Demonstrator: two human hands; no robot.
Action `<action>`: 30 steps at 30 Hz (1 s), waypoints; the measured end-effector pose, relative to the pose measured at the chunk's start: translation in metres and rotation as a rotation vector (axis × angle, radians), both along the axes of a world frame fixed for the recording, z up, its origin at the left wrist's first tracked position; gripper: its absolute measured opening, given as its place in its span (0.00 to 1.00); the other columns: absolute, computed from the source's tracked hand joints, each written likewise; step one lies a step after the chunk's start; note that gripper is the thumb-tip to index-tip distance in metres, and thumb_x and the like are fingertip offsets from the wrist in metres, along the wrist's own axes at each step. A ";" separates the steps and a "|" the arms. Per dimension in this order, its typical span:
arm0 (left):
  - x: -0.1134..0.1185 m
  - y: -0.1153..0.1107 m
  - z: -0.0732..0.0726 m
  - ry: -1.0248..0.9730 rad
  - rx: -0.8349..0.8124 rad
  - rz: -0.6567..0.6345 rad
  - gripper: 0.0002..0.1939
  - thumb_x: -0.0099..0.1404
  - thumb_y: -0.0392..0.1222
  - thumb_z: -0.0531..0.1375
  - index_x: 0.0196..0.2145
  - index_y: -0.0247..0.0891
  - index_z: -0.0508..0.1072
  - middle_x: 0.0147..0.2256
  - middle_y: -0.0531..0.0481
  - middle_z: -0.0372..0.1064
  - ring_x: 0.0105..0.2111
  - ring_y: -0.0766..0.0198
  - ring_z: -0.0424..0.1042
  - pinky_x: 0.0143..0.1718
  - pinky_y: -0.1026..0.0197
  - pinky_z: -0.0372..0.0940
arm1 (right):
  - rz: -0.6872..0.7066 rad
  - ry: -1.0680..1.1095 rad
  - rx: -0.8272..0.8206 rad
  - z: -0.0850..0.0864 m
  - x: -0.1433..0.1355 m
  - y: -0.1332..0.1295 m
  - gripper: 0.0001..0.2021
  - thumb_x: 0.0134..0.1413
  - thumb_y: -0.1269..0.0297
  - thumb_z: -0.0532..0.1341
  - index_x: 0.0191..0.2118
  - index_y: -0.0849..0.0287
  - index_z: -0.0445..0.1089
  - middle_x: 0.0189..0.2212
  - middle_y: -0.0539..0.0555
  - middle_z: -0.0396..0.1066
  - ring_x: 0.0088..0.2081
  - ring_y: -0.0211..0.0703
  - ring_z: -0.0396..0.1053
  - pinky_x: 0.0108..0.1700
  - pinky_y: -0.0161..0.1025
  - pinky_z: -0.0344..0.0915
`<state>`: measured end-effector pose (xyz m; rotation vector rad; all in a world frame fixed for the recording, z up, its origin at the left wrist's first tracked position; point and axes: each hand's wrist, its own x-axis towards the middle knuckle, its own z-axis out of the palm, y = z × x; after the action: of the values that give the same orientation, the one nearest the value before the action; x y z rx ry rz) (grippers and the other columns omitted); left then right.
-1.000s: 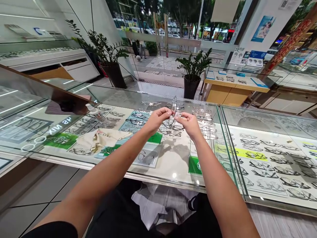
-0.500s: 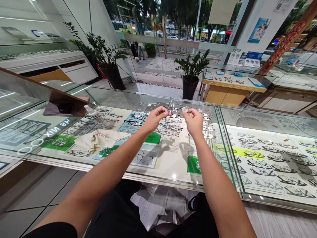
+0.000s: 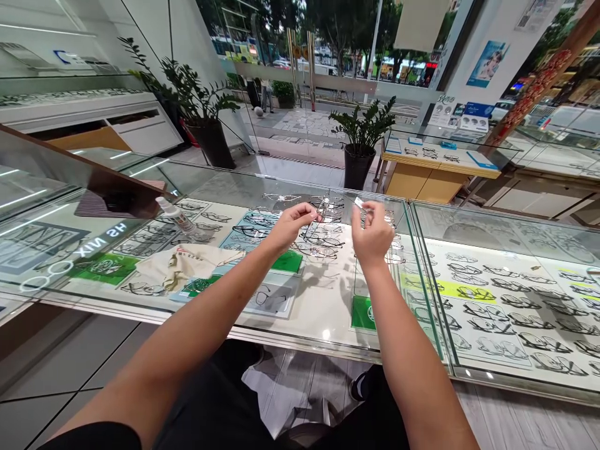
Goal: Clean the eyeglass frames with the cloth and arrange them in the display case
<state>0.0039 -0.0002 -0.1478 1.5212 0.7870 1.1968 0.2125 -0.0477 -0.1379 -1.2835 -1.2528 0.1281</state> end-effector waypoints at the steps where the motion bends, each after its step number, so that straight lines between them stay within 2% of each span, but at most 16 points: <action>1: 0.001 0.000 -0.001 -0.002 0.006 -0.009 0.16 0.65 0.56 0.68 0.34 0.40 0.74 0.37 0.48 0.77 0.42 0.59 0.74 0.51 0.56 0.65 | 0.036 -0.019 -0.015 0.000 -0.007 -0.003 0.10 0.66 0.51 0.67 0.40 0.52 0.72 0.19 0.43 0.51 0.23 0.39 0.48 0.32 0.40 0.46; 5: 0.005 -0.003 -0.004 0.007 0.031 -0.086 0.20 0.64 0.59 0.70 0.35 0.39 0.75 0.36 0.49 0.75 0.41 0.59 0.73 0.49 0.56 0.66 | 0.235 0.003 -0.085 -0.010 -0.027 -0.007 0.11 0.66 0.50 0.67 0.37 0.52 0.74 0.17 0.42 0.51 0.22 0.39 0.48 0.31 0.40 0.45; 8: 0.008 -0.005 -0.006 0.021 0.032 -0.108 0.22 0.63 0.61 0.71 0.35 0.40 0.74 0.36 0.49 0.75 0.41 0.59 0.74 0.49 0.56 0.66 | 0.306 0.063 -0.134 -0.018 -0.029 -0.002 0.11 0.66 0.52 0.66 0.35 0.52 0.73 0.16 0.42 0.51 0.21 0.38 0.47 0.30 0.39 0.46; 11: 0.008 -0.005 -0.007 -0.005 0.011 -0.073 0.23 0.62 0.62 0.72 0.36 0.40 0.73 0.39 0.46 0.79 0.44 0.57 0.76 0.50 0.55 0.67 | 0.296 0.155 -0.138 -0.022 -0.023 0.005 0.12 0.65 0.53 0.66 0.32 0.52 0.71 0.16 0.41 0.49 0.21 0.37 0.46 0.29 0.39 0.45; 17: -0.001 0.005 -0.005 -0.135 -0.070 0.131 0.21 0.63 0.60 0.71 0.37 0.41 0.73 0.50 0.44 0.81 0.50 0.58 0.76 0.49 0.58 0.67 | 0.217 0.378 -0.187 -0.026 -0.006 0.020 0.14 0.61 0.53 0.68 0.30 0.53 0.68 0.17 0.40 0.50 0.20 0.35 0.42 0.26 0.40 0.39; 21: -0.005 0.014 -0.007 -0.193 -0.076 0.234 0.22 0.58 0.60 0.73 0.35 0.41 0.73 0.47 0.46 0.79 0.48 0.59 0.75 0.48 0.59 0.67 | 0.204 0.459 -0.252 -0.023 -0.004 0.020 0.14 0.58 0.53 0.70 0.33 0.53 0.67 0.17 0.40 0.53 0.20 0.35 0.43 0.25 0.40 0.39; 23: -0.005 0.016 -0.008 -0.193 -0.038 0.258 0.22 0.57 0.59 0.74 0.34 0.41 0.74 0.46 0.46 0.78 0.48 0.59 0.74 0.51 0.58 0.67 | 0.140 0.384 -0.175 -0.017 -0.007 0.013 0.14 0.59 0.52 0.71 0.36 0.52 0.66 0.18 0.39 0.51 0.21 0.37 0.44 0.26 0.39 0.41; 26: -0.004 0.014 -0.008 -0.153 0.045 0.268 0.21 0.58 0.58 0.74 0.34 0.40 0.76 0.50 0.44 0.76 0.49 0.57 0.73 0.51 0.57 0.67 | 0.031 0.135 -0.050 -0.009 -0.015 0.000 0.13 0.62 0.51 0.69 0.41 0.51 0.67 0.20 0.40 0.49 0.24 0.40 0.47 0.30 0.39 0.47; 28: -0.003 0.011 -0.007 -0.098 0.113 0.249 0.19 0.60 0.58 0.73 0.34 0.39 0.77 0.52 0.42 0.74 0.50 0.56 0.73 0.50 0.56 0.67 | 0.080 -0.055 -0.029 -0.006 -0.020 -0.005 0.13 0.64 0.50 0.67 0.44 0.52 0.71 0.23 0.44 0.56 0.27 0.42 0.55 0.35 0.40 0.54; 30: -0.002 0.007 -0.007 -0.039 0.174 0.211 0.17 0.62 0.56 0.73 0.34 0.39 0.79 0.54 0.41 0.74 0.53 0.54 0.73 0.51 0.55 0.67 | 0.186 -0.221 -0.015 -0.009 -0.026 -0.006 0.16 0.63 0.50 0.67 0.50 0.54 0.75 0.31 0.50 0.66 0.35 0.47 0.65 0.44 0.44 0.62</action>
<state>0.0019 0.0070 -0.1543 1.5784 0.8516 1.4794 0.1869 -0.0535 -0.1468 -1.2169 -1.5637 0.1313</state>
